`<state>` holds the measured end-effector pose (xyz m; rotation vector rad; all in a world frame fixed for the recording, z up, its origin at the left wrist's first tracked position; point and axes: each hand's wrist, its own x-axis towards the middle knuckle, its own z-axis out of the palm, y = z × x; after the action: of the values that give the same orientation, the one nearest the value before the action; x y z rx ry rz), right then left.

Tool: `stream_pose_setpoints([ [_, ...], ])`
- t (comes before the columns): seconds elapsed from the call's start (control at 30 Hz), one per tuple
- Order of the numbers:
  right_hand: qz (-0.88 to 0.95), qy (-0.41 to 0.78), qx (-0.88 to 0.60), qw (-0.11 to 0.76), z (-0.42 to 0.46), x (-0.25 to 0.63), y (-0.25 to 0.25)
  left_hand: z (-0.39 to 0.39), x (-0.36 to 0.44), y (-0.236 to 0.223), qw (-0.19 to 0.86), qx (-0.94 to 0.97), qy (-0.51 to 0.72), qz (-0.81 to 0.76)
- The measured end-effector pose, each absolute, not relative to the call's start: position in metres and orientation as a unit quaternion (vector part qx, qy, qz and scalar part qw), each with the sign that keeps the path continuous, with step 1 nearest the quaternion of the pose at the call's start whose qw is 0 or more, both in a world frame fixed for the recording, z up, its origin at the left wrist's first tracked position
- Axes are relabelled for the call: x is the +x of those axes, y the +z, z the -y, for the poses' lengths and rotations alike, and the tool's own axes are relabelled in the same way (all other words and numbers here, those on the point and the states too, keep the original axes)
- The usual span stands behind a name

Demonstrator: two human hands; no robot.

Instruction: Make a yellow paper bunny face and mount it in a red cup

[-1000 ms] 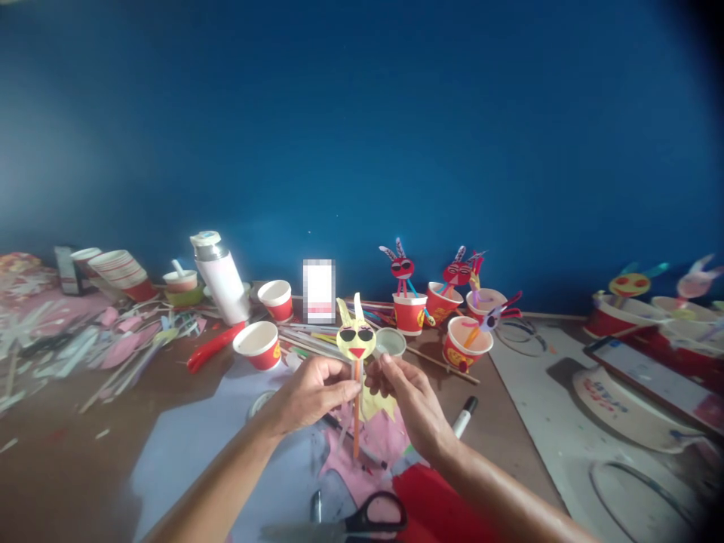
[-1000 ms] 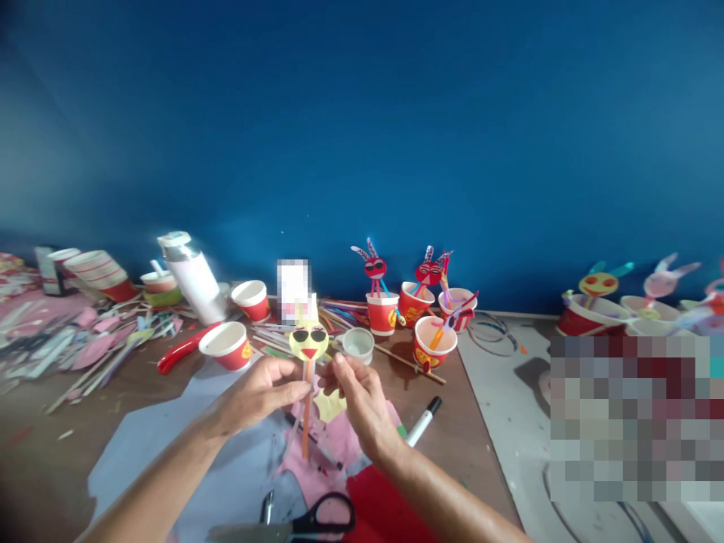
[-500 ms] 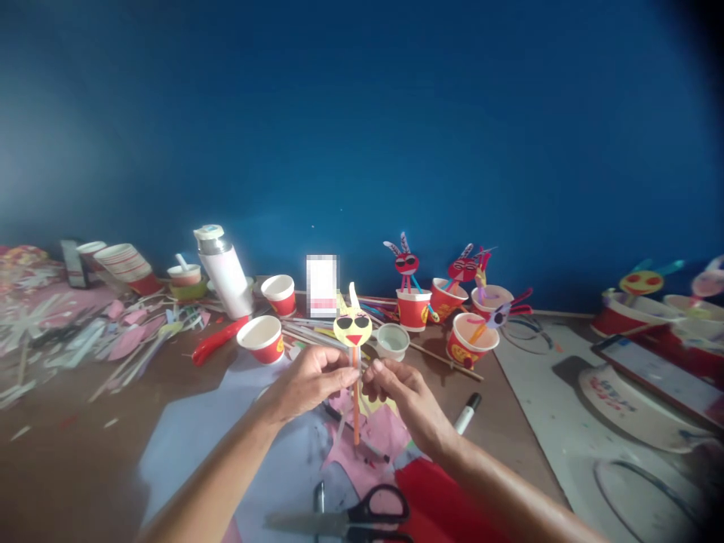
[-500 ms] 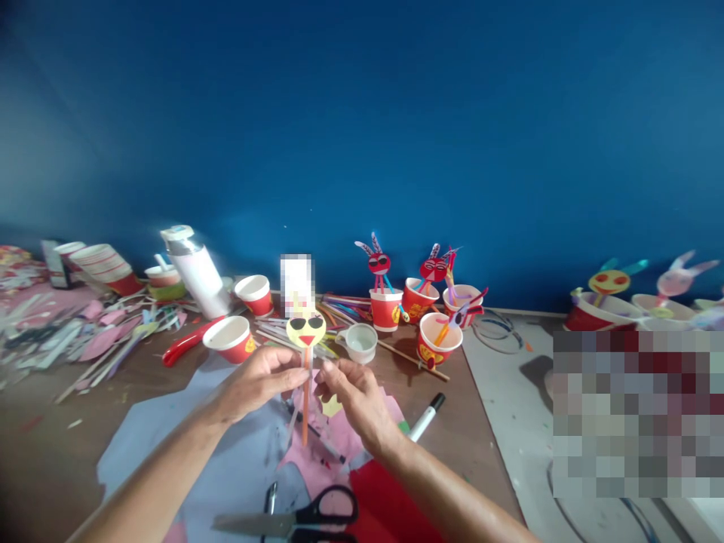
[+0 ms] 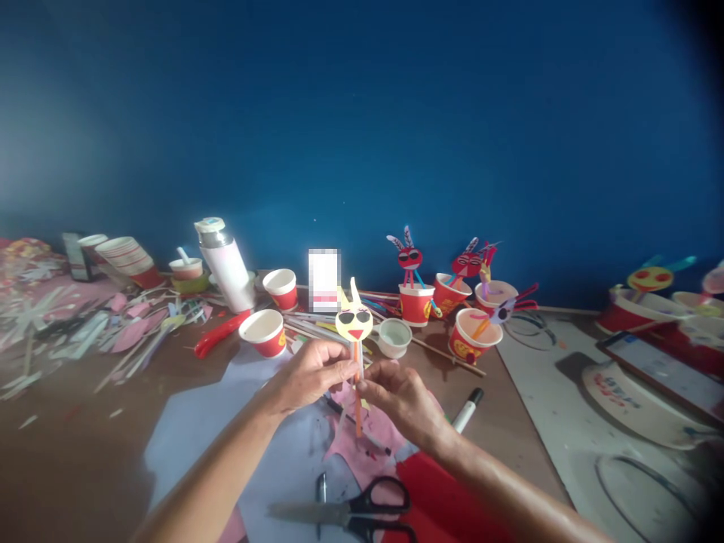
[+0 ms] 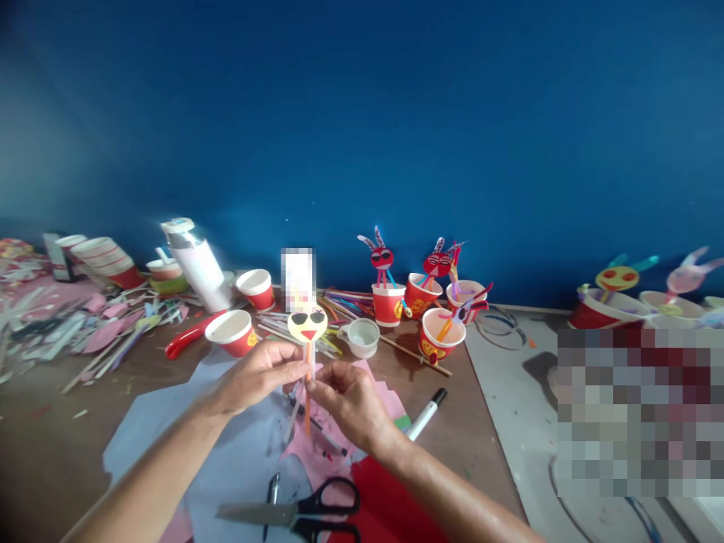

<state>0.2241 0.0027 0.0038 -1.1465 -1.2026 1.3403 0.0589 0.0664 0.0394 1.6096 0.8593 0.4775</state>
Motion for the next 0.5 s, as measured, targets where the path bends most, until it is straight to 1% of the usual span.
stream_pose_setpoints([
  [0.5, 0.512, 0.528, -0.482, 0.476, -0.0021, 0.2249, 0.0052, -0.0651, 0.0578, 0.0409, 0.58, 0.697, 0.196, -0.372],
])
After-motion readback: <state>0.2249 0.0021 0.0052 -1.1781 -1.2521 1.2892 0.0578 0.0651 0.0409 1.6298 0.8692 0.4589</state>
